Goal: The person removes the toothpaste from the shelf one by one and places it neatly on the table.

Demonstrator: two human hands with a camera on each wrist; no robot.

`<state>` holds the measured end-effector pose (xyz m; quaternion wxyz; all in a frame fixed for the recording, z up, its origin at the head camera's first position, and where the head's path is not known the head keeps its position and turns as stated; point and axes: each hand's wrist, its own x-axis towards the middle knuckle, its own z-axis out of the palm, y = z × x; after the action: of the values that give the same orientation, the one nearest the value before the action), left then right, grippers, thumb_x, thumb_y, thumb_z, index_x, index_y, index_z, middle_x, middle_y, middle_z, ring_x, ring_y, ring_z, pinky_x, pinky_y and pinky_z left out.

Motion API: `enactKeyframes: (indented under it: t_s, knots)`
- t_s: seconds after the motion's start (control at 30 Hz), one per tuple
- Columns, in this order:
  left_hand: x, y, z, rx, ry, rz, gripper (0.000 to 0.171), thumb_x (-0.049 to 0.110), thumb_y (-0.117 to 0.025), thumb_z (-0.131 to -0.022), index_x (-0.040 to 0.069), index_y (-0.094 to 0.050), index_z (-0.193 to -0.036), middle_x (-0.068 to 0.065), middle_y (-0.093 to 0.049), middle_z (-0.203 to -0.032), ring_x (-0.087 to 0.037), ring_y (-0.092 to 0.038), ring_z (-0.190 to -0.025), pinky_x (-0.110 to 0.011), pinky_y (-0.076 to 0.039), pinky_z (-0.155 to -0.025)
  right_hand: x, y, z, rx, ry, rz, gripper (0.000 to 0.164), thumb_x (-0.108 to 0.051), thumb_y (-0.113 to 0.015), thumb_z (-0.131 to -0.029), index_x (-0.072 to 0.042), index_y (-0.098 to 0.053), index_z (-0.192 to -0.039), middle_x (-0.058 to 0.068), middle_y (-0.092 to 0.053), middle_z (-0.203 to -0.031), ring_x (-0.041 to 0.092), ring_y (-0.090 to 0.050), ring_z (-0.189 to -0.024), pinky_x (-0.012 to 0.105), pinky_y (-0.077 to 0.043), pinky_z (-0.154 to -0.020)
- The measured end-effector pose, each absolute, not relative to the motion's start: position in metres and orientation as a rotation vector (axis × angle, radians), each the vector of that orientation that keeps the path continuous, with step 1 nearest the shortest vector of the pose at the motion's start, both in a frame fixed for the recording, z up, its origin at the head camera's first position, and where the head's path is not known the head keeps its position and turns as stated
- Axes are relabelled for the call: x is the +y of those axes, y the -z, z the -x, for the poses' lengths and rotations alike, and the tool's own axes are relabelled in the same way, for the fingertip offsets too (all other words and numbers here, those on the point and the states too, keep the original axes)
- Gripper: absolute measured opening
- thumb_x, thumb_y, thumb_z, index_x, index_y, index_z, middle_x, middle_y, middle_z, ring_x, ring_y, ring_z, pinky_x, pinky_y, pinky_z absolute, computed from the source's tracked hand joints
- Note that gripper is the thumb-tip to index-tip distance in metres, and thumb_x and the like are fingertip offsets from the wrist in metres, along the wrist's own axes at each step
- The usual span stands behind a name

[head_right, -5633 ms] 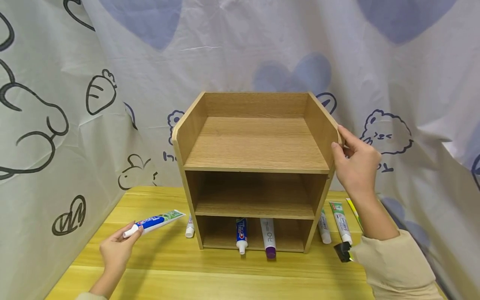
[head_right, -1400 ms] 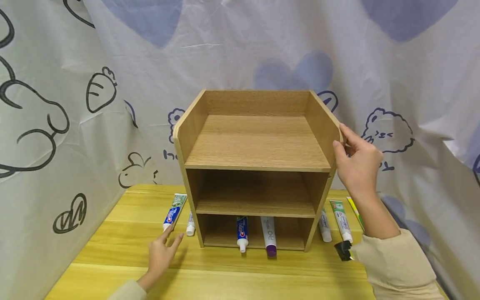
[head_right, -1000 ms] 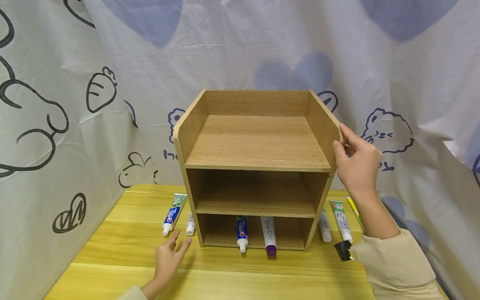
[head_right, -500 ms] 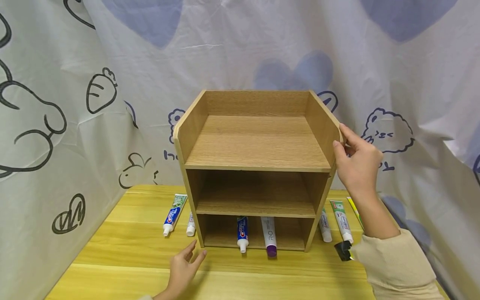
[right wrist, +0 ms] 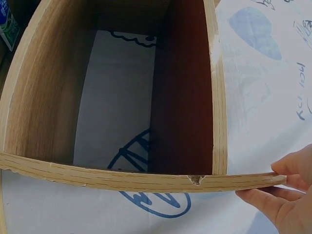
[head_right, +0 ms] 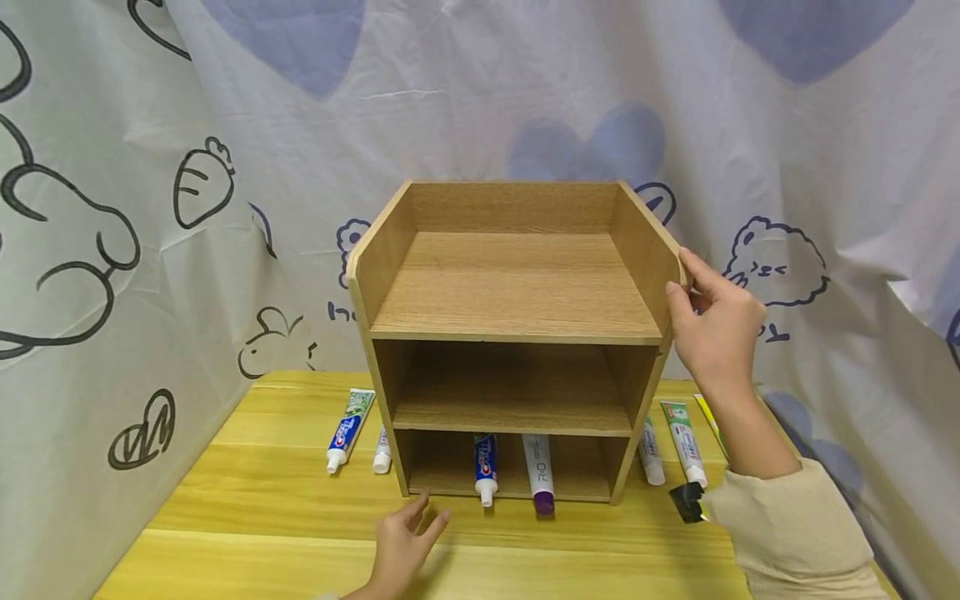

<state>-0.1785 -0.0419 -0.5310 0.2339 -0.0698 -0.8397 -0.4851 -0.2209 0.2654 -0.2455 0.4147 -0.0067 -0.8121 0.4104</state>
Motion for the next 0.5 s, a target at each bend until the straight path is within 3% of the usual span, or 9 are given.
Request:
enactKeyframes:
  t_s: [0.07, 0.2, 0.4, 0.5]
  knots:
    - [-0.037, 0.531, 0.179, -2.3, 1.35, 0.209, 0.042, 0.014, -0.075, -0.074, -0.016, -0.063, -0.101, -0.029, -0.067, -0.091, -0.027, -0.068, -0.069, -0.028, -0.058, -0.063, 0.266, 0.246, 0.221, -2.045, -1.034, 0.02, 0.039, -0.002, -0.061, -0.084, -0.008, -0.06, -0.122, 0.02, -0.059, -0.116, -0.033, -0.039, -0.066, -0.004, -0.04, -0.062]
    - [-0.025, 0.531, 0.182, -2.28, 1.417, 0.242, 0.04, 0.011, -0.075, -0.075, -0.017, -0.063, -0.101, -0.032, -0.064, -0.098, -0.04, -0.066, -0.086, -0.034, -0.057, -0.071, 0.266, 0.246, 0.221, -2.051, -1.03, 0.027, 0.039, -0.002, -0.06, -0.084, -0.008, -0.059, -0.123, 0.019, -0.059, -0.117, -0.033, -0.039, -0.066, -0.004, -0.04, -0.062]
    - [-0.008, 0.531, 0.188, -2.244, 1.459, 0.252, 0.039, 0.009, -0.076, -0.073, -0.016, -0.064, -0.1, -0.03, -0.065, -0.096, -0.039, -0.067, -0.084, -0.033, -0.057, -0.069, 0.265, 0.246, 0.221, -2.057, -1.025, 0.031, 0.039, -0.002, -0.06, -0.084, -0.008, -0.059, -0.123, 0.02, -0.059, -0.117, -0.034, -0.038, -0.065, -0.004, -0.039, -0.062]
    - [0.0, 0.531, 0.192, -2.248, 1.41, 0.225, 0.039, 0.01, -0.078, -0.071, -0.014, -0.065, -0.099, -0.026, -0.069, -0.088, -0.028, -0.069, -0.071, -0.026, -0.057, -0.06, 0.264, 0.245, 0.221, -2.058, -1.03, 0.035, 0.039, -0.002, -0.06, -0.084, -0.008, -0.059, -0.123, 0.02, -0.059, -0.117, -0.033, -0.038, -0.065, -0.005, -0.039, -0.061]
